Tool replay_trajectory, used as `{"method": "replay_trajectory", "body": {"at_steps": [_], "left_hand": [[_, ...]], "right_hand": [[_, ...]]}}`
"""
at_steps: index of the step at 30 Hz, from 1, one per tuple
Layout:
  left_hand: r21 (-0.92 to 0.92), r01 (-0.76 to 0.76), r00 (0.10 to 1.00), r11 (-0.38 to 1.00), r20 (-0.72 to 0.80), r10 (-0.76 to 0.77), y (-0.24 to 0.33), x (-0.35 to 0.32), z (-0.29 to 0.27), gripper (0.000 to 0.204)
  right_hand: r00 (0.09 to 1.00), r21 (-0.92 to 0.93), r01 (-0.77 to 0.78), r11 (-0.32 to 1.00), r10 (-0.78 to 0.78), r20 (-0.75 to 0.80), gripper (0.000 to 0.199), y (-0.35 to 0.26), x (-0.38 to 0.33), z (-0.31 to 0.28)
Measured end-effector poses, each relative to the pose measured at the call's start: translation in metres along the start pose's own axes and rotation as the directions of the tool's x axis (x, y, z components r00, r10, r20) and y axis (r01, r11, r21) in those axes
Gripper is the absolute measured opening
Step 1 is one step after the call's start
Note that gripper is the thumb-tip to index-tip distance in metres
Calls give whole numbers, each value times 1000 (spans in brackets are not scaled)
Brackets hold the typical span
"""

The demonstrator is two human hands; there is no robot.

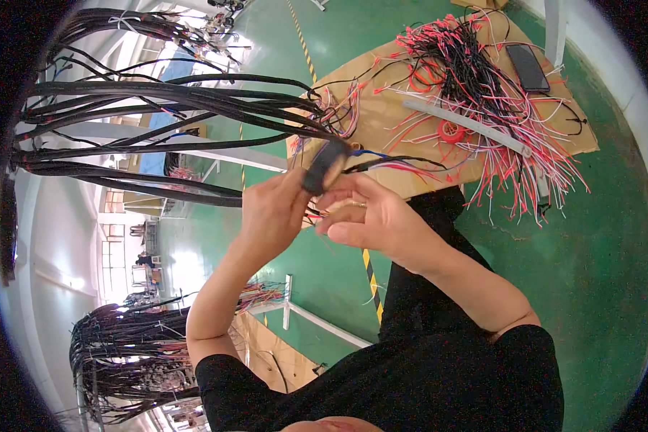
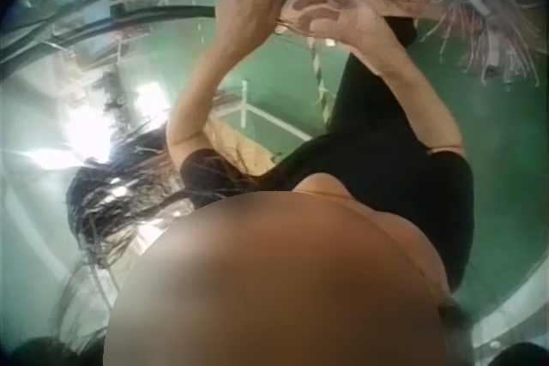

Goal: The person bundles electrical wires into a wire harness by wrapping them with adhesive tape.

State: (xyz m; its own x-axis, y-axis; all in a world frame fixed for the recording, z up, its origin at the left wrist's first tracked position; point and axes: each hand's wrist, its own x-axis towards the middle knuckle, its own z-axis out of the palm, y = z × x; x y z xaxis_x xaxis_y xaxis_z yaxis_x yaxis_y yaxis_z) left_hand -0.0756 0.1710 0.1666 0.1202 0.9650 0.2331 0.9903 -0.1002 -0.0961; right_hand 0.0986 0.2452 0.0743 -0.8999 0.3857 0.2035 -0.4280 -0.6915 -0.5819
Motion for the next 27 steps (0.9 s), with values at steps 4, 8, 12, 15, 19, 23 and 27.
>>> {"method": "replay_trajectory", "body": {"at_steps": [4,8,12,15,19,23,27], "left_hand": [[-299,236,949,924,276,-153,2,8,-23,20],[-532,464,846,708,504,-175,-1,6,-40,32],[-640,610,744,467,666,-59,-4,-2,-41,35],[-654,621,739,433,672,-46,-2,-3,-52,35],[-669,562,790,487,609,-76,7,-8,-59,34],[-643,508,832,573,538,-135,10,-7,-52,30],[-585,340,930,736,325,-171,14,1,-38,24]], "right_hand": [[928,-793,292,534,-359,101,36,31,12,-30],[827,-485,393,781,-531,-186,62,52,31,-9],[745,-141,650,747,-662,-77,70,26,55,-10],[766,-648,643,408,-322,557,53,-5,55,-32],[840,-535,530,658,-319,439,40,-9,34,-17],[897,-491,443,750,-368,246,39,13,25,-16],[971,-241,222,945,-236,-33,36,44,14,-8]]}}
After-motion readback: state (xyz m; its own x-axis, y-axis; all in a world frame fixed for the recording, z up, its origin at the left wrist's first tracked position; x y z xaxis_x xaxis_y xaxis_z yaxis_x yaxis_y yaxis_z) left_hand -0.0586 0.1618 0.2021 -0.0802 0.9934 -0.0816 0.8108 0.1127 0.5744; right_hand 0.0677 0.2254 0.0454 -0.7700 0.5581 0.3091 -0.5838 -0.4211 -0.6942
